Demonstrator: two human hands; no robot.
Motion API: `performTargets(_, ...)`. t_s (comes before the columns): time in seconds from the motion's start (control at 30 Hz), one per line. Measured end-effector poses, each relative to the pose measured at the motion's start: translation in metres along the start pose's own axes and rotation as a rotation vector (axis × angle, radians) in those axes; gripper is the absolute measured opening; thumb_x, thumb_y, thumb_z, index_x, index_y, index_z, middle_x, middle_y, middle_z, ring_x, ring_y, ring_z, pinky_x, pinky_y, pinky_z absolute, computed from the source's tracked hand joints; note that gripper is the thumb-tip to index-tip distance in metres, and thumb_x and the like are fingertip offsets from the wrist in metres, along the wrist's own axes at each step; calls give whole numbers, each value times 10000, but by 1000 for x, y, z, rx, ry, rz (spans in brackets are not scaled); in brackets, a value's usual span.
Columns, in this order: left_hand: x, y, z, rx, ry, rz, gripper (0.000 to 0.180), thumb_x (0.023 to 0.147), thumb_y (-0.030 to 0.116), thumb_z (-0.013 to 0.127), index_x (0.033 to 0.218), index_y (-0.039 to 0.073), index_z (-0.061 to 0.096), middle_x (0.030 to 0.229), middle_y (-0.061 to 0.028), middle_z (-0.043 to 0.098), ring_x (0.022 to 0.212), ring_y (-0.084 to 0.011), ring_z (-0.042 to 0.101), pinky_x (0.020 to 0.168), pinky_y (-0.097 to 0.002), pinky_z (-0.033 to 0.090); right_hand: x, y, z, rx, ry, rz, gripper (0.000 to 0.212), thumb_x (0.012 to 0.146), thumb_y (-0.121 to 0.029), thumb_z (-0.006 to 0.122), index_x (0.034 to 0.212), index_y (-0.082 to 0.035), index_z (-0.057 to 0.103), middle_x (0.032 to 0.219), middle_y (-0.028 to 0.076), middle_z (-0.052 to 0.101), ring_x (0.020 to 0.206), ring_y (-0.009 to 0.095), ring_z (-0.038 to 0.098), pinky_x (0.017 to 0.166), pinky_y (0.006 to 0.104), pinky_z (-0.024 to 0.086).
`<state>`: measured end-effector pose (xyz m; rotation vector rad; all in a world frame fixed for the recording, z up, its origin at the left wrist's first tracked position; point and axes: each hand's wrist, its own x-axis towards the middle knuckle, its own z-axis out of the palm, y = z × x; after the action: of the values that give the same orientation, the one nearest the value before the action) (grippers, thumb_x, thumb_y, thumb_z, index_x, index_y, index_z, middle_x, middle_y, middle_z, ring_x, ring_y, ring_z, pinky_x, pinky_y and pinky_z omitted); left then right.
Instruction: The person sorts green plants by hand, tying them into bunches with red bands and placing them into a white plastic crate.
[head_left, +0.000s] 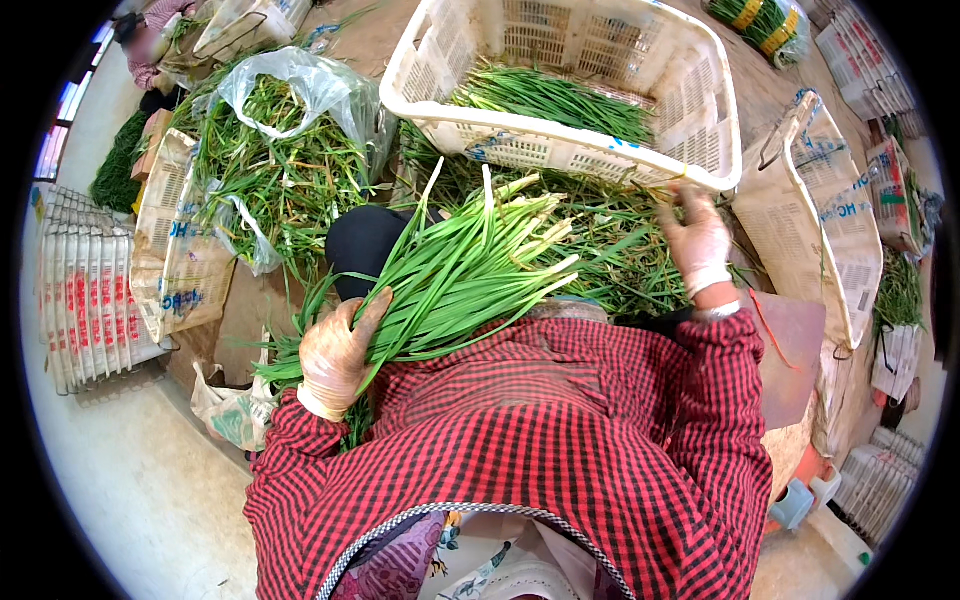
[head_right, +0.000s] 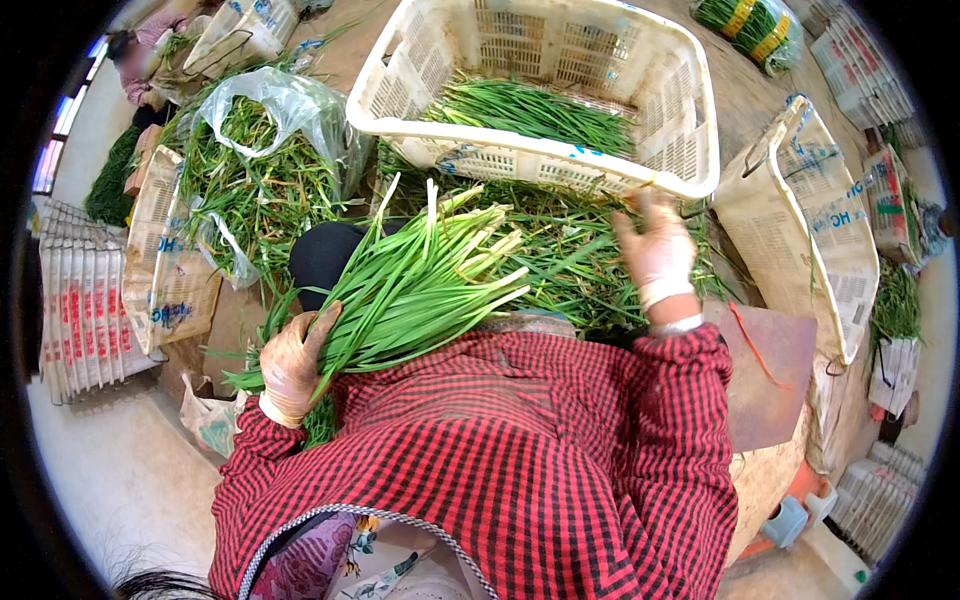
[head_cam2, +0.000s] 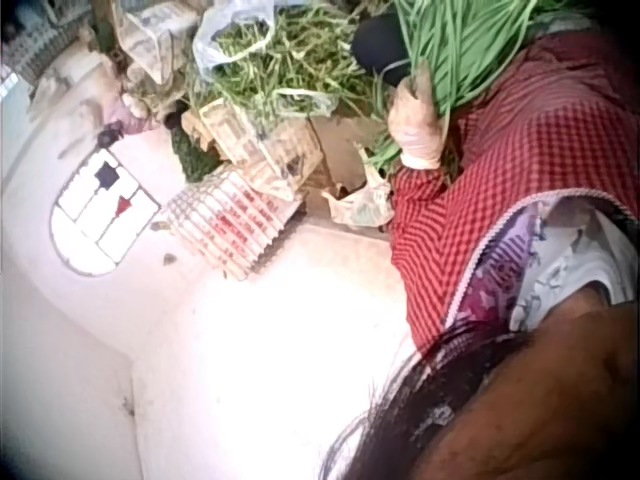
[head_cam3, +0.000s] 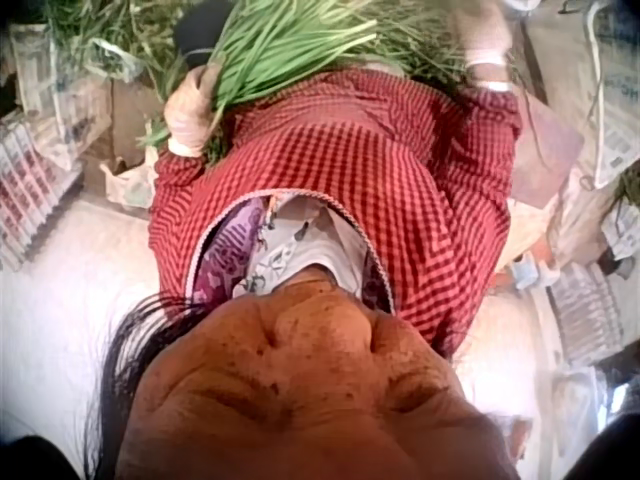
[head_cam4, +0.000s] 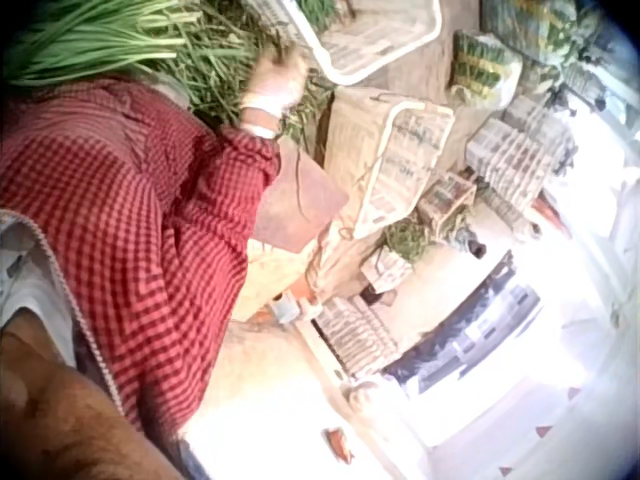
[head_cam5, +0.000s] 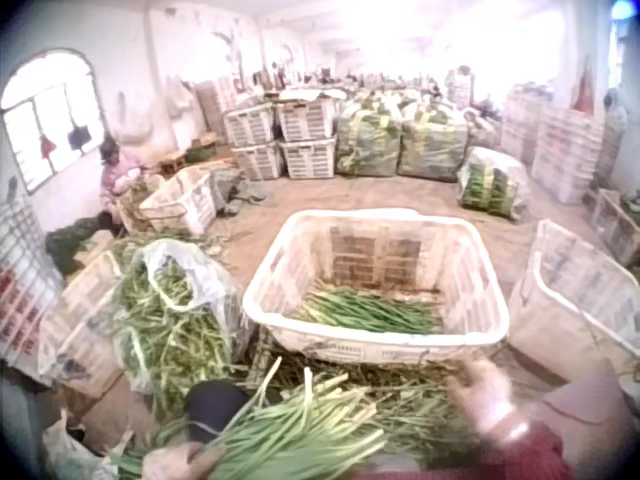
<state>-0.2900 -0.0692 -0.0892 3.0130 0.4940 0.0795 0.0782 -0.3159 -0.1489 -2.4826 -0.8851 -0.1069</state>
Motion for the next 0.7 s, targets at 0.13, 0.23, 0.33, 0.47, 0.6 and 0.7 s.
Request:
performTargets(0.13,1,2,1,15,-8,13,794,628,146,726,1360,240,433,1047,-116,578,809,-297,593,664,-388,490,-23,-100,6,290,-520,3,436,795,-485,635,1053,-134,652,767,116,661,700,267,655,654,372,521)
performTargets(0.23,3,5,-4,-35,9,23,734,667,194,717,1351,219,450,1033,-118,584,820,-296,596,678,-377,491,-26,-111,36,271,-436,-128,296,841,-404,583,915,-121,625,705,126,638,671,324,634,600,428,496)
performTargets(0.33,4,4,-10,-142,-13,20,739,659,195,719,1349,191,453,1024,-114,588,825,-290,602,681,-370,491,-27,-111,34,391,-321,-195,197,859,-320,567,839,-127,601,648,123,606,613,317,620,552,419,485)
performTargets(0.47,0,4,-6,-178,-14,11,729,660,199,714,1342,162,461,1005,-107,596,814,-281,608,674,-357,489,-18,-86,21,478,-199,-143,122,852,-236,601,828,-118,618,640,115,610,583,280,627,507,359,495)
performTargets(0.6,0,6,-5,-196,22,37,727,659,199,713,1341,154,462,992,-101,600,793,-276,610,656,-358,484,4,-28,9,-60,-71,53,213,823,-223,648,1009,-122,663,761,116,664,638,257,655,601,352,527)
performTargets(0.7,0,7,-5,-176,26,53,730,659,197,712,1343,156,460,991,-99,599,780,-277,609,646,-364,482,-2,-41,-3,166,-113,-49,256,777,-242,689,1004,-123,676,1063,133,624,1002,259,592,860,375,464)
